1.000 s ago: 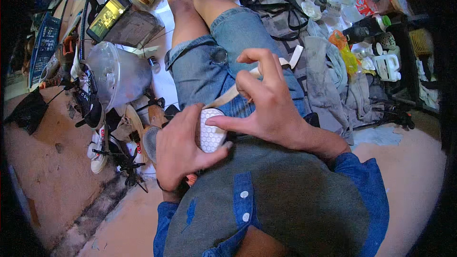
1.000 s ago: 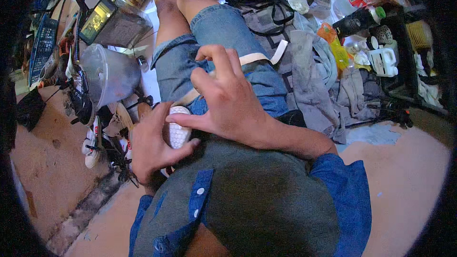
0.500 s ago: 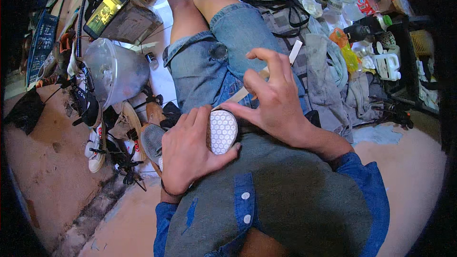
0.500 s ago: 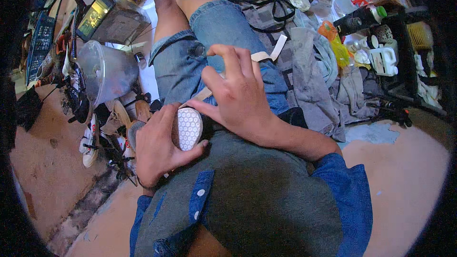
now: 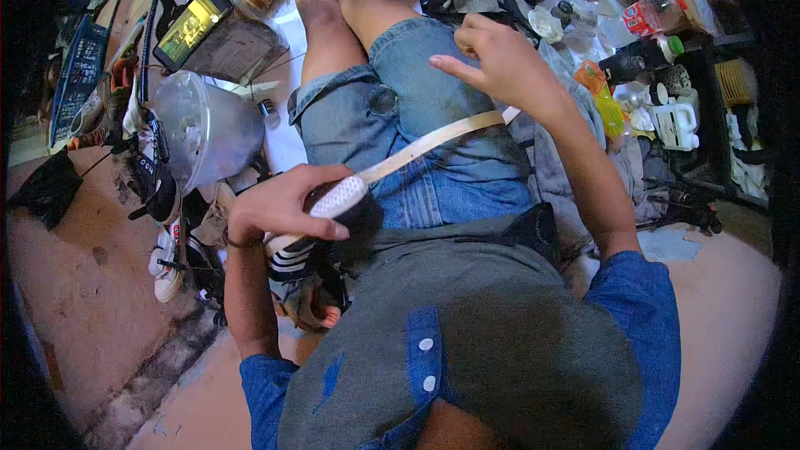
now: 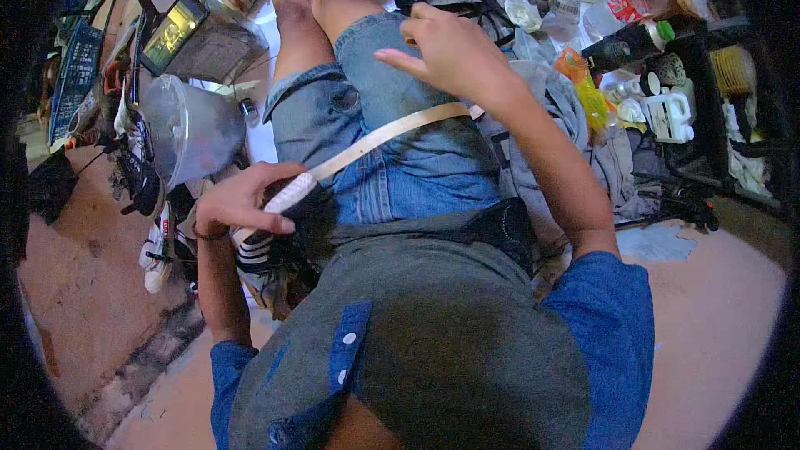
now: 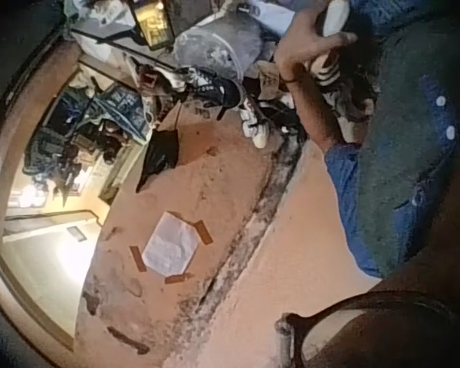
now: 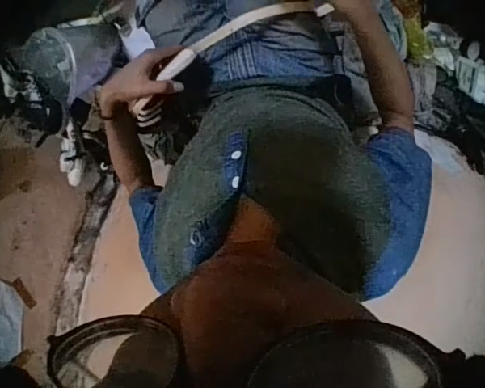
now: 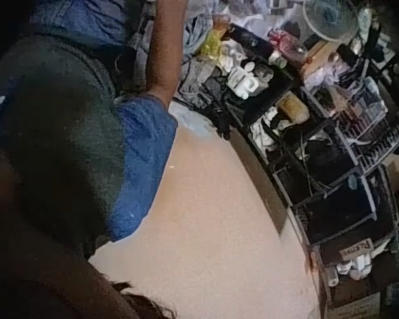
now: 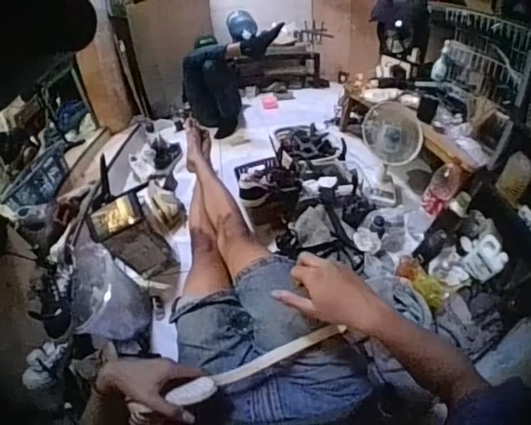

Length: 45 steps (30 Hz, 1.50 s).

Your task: Applying an adhesive protective strip to the sole of a sneaker using a popsicle stick for application.

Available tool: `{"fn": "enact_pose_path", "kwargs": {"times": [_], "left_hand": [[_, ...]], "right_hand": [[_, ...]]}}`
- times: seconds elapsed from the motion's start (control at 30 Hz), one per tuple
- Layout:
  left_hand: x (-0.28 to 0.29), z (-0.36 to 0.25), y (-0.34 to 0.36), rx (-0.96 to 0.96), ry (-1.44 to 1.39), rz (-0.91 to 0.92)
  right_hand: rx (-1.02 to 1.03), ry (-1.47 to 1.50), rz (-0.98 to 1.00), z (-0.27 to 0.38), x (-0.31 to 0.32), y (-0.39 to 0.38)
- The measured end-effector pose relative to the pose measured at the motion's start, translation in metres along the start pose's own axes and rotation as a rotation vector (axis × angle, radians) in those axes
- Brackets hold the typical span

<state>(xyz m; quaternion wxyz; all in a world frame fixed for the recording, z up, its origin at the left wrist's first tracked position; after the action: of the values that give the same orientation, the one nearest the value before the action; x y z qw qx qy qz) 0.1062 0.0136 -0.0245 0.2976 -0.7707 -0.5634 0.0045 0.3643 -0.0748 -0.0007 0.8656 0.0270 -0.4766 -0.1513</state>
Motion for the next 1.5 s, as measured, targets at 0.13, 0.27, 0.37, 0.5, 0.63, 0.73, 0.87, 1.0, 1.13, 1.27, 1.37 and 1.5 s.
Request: {"fn": "enact_pose_path", "kwargs": {"times": [0.13,0.27,0.37,0.5,0.63,0.73,0.87,1.0,1.13,1.27,1.37,1.5], "left_hand": [[0.01,0.011,0.002,0.036,-0.006,-0.122],[0.017,-0.006,-0.015,0.106,0.084,-0.364],[0.038,-0.046,-0.021,0.082,0.223,-0.518],[0.052,-0.116,-0.017,0.061,0.511,-0.803],[0.02,-0.142,-0.013,0.014,0.628,-0.777],[-0.011,-0.116,-0.009,0.119,0.534,-0.507],[-0.034,-0.07,-0.004,0.246,0.487,-0.336],[-0.04,-0.04,-0.009,0.334,0.419,-0.242],[-0.042,-0.029,-0.015,0.34,0.352,-0.278],[-0.043,-0.024,-0.015,0.367,0.291,-0.263],[-0.045,-0.022,-0.016,0.344,0.317,-0.268],[-0.043,-0.024,-0.015,0.306,0.322,-0.268]], "right_hand": [[-0.147,-0.099,-0.023,-0.075,-0.033,-0.006],[-0.117,-0.063,-0.399,-0.034,0.032,-0.034],[-0.035,0.048,-0.471,0.019,0.055,-0.049],[0.099,0.071,-0.573,0.076,0.086,-0.037],[0.103,0.313,-0.499,0.107,0.066,-0.039],[0.017,0.35,-0.327,0.094,0.012,-0.051],[-0.098,0.382,-0.125,0.091,-0.044,-0.065],[-0.073,0.202,0.048,0.092,-0.064,-0.067],[-0.077,0.144,0.026,0.099,-0.06,-0.072],[-0.082,0.107,0.04,0.108,-0.056,-0.073],[-0.055,0.168,0.024,0.114,-0.055,-0.073],[-0.07,0.214,0.038,0.106,-0.069,-0.066]]}}
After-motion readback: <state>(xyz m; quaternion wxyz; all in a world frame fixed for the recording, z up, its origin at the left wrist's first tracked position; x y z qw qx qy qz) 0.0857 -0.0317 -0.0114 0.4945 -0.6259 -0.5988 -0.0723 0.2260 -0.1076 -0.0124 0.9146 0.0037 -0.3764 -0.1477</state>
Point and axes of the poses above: each hand's wrist, its own y-axis towards the middle knuckle, its own x-axis out of the back of the hand, z = x × y, the point moved 7 cm from there along y, towards the middle knuckle, and after that the axes turned 6 degrees about y, right-handed, at the moved point
